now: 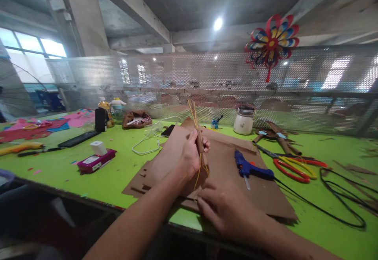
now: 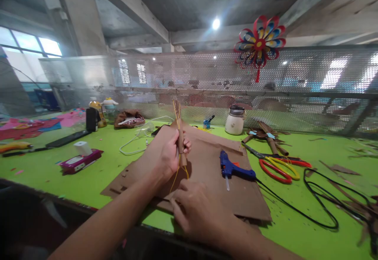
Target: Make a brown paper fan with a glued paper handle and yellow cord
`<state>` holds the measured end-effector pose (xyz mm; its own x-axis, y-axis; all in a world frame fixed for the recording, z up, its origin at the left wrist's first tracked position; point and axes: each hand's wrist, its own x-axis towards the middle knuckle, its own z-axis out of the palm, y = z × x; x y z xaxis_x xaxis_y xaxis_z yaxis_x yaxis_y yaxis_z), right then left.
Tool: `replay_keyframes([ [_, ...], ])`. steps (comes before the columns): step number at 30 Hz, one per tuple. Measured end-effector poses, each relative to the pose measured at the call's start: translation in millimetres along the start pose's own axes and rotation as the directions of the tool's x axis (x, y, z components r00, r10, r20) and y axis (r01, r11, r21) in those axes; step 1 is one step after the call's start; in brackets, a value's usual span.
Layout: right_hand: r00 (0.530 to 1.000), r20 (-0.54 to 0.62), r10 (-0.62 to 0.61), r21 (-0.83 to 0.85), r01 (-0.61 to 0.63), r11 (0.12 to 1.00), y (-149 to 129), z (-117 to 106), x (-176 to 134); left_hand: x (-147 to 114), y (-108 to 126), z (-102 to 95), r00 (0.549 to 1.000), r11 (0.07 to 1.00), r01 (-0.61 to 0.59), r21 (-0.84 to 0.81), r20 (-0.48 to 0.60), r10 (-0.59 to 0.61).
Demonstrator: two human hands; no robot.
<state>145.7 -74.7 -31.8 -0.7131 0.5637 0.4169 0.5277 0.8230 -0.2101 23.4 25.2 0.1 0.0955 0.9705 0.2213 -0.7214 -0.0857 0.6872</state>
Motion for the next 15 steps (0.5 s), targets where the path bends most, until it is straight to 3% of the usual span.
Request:
replay_keyframes([
  [3, 0.969, -0.204, 0.142, 0.104, -0.122, 0.987, 8.5, 0.9, 0.6, 1.8, 4.8, -0.7, 0.999, 0.999, -0.039, -0.027, -0.024, 0.038],
  [7, 0.899, -0.383, 0.213, 0.179, -0.154, 0.972, 22.9, 9.3, 8.1, 1.7, 7.8, 3.5, 0.996, 0.997, -0.052, -0.06, -0.08, 0.047],
  [12, 0.855, -0.438, 0.279, 0.178, -0.222, 0.959, 31.9, 18.4, 17.4, -1.3, 2.3, 9.7, 0.984, 0.993, -0.102, -0.053, -0.153, 0.092],
  [15, 0.845, -0.398, 0.357, 0.297, -0.249, 0.922, 35.1, 23.3, 21.8, -3.7, -1.7, 12.5, 0.981, 0.993, -0.107, -0.042, -0.169, 0.098],
])
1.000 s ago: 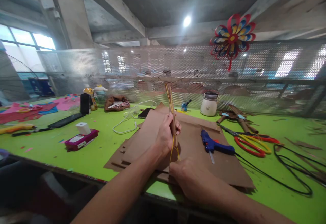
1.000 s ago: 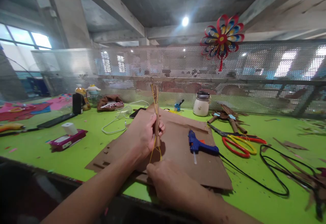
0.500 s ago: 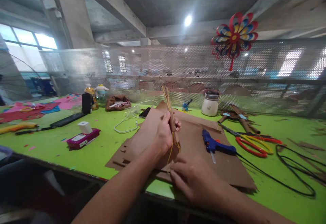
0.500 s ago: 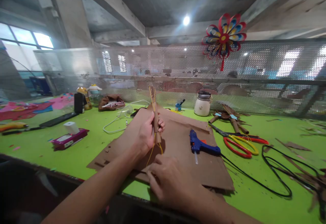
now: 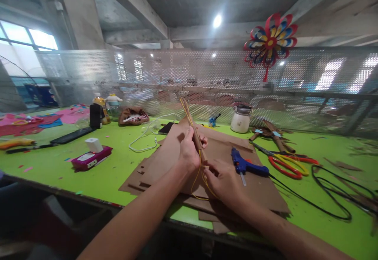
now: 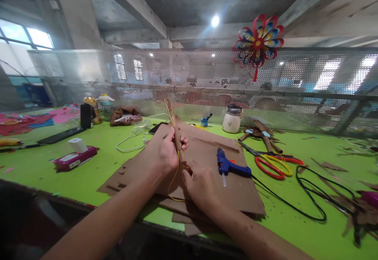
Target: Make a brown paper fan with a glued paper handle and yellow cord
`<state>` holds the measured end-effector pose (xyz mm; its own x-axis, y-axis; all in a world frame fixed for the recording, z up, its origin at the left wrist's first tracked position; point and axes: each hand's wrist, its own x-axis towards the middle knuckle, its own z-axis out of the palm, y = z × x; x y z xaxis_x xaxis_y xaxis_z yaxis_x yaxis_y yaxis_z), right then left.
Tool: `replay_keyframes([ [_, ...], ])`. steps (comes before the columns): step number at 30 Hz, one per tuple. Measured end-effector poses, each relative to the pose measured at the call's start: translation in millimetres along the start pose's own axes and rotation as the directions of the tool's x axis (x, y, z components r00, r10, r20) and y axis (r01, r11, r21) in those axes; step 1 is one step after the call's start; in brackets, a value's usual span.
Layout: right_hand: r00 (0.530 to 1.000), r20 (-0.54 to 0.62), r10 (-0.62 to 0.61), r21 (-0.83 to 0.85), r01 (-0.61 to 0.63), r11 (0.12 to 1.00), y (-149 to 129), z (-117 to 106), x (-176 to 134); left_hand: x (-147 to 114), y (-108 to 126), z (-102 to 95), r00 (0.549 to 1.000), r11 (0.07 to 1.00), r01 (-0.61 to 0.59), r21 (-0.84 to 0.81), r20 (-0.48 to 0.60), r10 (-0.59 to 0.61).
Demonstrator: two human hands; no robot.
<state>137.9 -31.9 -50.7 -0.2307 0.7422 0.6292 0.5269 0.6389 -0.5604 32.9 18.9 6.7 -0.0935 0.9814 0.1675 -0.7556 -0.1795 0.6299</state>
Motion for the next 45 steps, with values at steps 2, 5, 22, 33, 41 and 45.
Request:
replay_keyframes([
  [2, 0.997, 0.045, 0.066, 0.152, -0.072, 0.986, 1.8, 3.8, 1.6, -1.6, -1.6, 1.0, 1.0, 1.0, -0.003, -0.004, 0.022, 0.003],
  [5, 0.988, 0.053, 0.144, 0.242, -0.153, 0.958, 2.9, 7.0, 1.8, -2.6, -1.7, 1.8, 0.999, 1.0, -0.013, -0.003, 0.032, 0.013],
  [22, 0.983, -0.155, -0.098, 0.049, 0.106, 0.993, -0.9, 6.6, -7.9, -4.6, 2.7, 4.5, 0.998, 0.998, -0.056, 0.013, -0.017, 0.057],
  [33, 0.983, -0.152, 0.099, 0.151, -0.076, 0.986, 1.6, 8.3, -4.6, -3.8, 5.3, 2.7, 0.994, 0.996, -0.086, 0.007, -0.067, 0.086],
  [41, 0.976, -0.114, 0.188, 0.301, -0.146, 0.942, 0.3, 6.6, -1.9, -8.1, 6.2, 7.4, 0.993, 0.996, -0.084, 0.04, -0.081, 0.087],
  [45, 0.95, -0.005, 0.312, 0.469, -0.273, 0.84, -3.6, 6.7, 2.2, -9.7, 4.5, 8.6, 0.996, 0.997, -0.075, 0.026, -0.053, 0.076],
])
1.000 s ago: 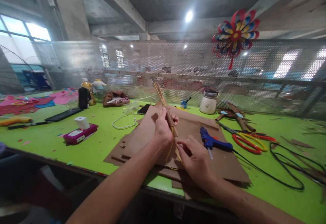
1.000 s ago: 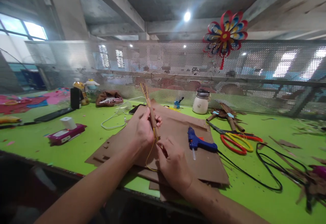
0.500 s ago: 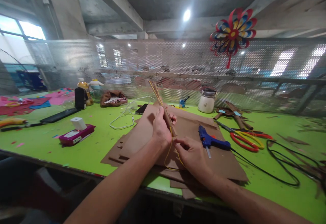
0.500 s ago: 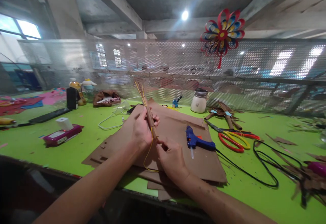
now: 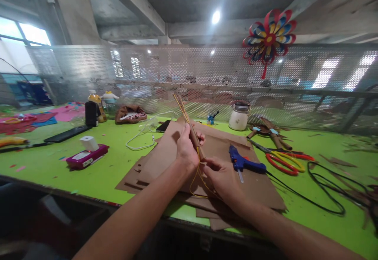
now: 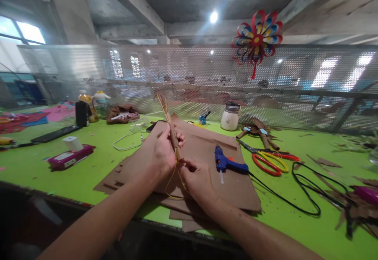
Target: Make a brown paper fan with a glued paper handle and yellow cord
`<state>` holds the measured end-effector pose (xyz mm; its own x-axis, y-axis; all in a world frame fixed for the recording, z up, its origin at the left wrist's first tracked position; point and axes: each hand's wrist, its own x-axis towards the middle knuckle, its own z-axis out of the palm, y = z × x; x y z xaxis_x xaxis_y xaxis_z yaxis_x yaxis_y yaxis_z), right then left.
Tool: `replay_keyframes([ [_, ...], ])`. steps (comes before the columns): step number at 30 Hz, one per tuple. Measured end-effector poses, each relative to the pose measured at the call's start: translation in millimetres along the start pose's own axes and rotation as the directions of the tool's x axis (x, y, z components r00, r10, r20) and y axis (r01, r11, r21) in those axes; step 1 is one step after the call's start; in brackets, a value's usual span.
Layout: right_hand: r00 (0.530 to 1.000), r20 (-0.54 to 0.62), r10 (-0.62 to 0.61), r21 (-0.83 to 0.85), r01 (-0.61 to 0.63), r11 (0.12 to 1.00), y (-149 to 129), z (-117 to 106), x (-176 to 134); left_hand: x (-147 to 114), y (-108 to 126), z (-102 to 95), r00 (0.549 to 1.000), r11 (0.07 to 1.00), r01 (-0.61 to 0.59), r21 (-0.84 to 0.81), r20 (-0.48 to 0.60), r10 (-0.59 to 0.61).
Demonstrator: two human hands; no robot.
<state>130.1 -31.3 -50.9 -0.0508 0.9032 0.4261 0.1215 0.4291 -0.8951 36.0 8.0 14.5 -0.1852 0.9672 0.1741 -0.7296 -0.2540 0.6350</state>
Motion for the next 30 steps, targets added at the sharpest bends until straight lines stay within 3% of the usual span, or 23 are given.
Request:
replay_keyframes([
  [5, 0.979, 0.092, 0.18, 0.135, -0.191, 0.972, -5.8, 2.3, 0.1, 1.4, -0.6, -1.8, 1.0, 1.0, 0.01, -0.005, 0.023, -0.01],
  [8, 0.971, 0.13, 0.202, 0.147, -0.221, 0.964, -9.9, 2.0, -3.3, 6.1, 1.5, -5.6, 0.999, 1.0, 0.002, 0.012, 0.037, -0.003],
  [14, 0.941, 0.243, 0.235, 0.177, -0.281, 0.943, -31.6, -3.8, -14.1, 13.8, 2.6, -13.7, 0.988, 0.986, -0.135, 0.099, 0.093, 0.126],
  [21, 0.869, 0.435, 0.237, 0.333, -0.4, 0.854, -35.2, -23.4, -7.7, 11.2, -0.5, -13.8, 0.995, 0.998, -0.029, 0.047, 0.098, 0.024],
  [26, 0.942, 0.31, 0.125, -0.015, -0.127, 0.992, -29.2, -36.7, 2.4, 13.7, 2.8, -15.2, 0.993, 0.999, 0.043, 0.006, 0.109, -0.044],
  [28, 0.965, 0.264, 0.0, -0.151, 0.041, 0.988, -28.2, -41.3, 5.0, 15.1, 3.3, -15.7, 0.994, 0.999, 0.043, -0.001, 0.1, -0.042],
  [30, 0.963, 0.231, -0.138, -0.308, 0.207, 0.929, -26.6, -45.7, 7.3, 16.4, 3.1, -15.9, 0.997, 0.999, 0.039, -0.003, 0.073, -0.038],
])
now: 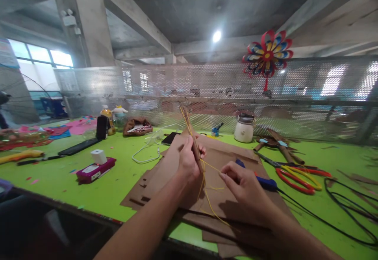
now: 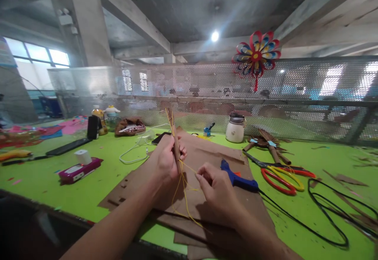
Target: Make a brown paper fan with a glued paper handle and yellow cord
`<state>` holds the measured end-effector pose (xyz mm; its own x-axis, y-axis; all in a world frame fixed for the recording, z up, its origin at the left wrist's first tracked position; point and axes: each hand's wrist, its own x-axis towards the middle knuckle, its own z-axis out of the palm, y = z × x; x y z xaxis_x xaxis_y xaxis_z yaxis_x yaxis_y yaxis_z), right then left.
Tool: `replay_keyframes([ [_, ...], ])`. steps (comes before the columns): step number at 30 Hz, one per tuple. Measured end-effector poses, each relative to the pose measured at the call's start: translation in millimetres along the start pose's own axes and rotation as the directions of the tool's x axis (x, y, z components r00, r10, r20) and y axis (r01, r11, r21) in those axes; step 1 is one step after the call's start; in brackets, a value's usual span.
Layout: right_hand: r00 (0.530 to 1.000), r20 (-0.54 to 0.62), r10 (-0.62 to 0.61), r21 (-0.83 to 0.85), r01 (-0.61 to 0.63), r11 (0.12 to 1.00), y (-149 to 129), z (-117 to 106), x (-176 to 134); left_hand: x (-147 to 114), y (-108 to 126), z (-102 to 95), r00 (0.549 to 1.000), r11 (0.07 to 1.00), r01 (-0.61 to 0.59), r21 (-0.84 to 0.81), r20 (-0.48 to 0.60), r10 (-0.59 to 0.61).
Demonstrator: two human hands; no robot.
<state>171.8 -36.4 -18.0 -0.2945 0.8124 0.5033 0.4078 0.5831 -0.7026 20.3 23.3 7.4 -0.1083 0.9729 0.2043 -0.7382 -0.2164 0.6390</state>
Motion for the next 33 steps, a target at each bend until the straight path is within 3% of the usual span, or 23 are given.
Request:
replay_keyframes([
  [3, 0.996, -0.032, -0.087, -0.213, 0.078, 0.974, 6.3, -3.9, 1.1, 0.9, 0.3, 0.8, 0.999, 1.0, -0.01, 0.007, -0.05, 0.01],
  [6, 0.996, -0.022, -0.092, -0.302, 0.081, 0.95, 12.0, -2.9, 1.4, 0.5, 2.2, 2.7, 0.996, 1.0, -0.017, 0.013, -0.082, 0.018],
  [14, 0.985, 0.123, -0.123, -0.337, 0.158, 0.928, 20.8, 20.5, -7.5, 1.8, 3.2, 2.7, 0.99, 1.0, -0.009, -0.019, -0.142, 0.006],
  [24, 0.999, 0.042, 0.006, -0.426, 0.012, 0.905, 11.2, 11.0, 0.3, -3.5, 7.4, 9.4, 0.985, 0.994, 0.099, 0.051, -0.148, -0.091],
  [33, 0.999, -0.007, 0.051, -0.447, -0.049, 0.893, 1.3, 3.4, 0.3, -6.6, 8.1, 11.3, 0.997, 0.992, -0.027, 0.123, -0.066, 0.035],
])
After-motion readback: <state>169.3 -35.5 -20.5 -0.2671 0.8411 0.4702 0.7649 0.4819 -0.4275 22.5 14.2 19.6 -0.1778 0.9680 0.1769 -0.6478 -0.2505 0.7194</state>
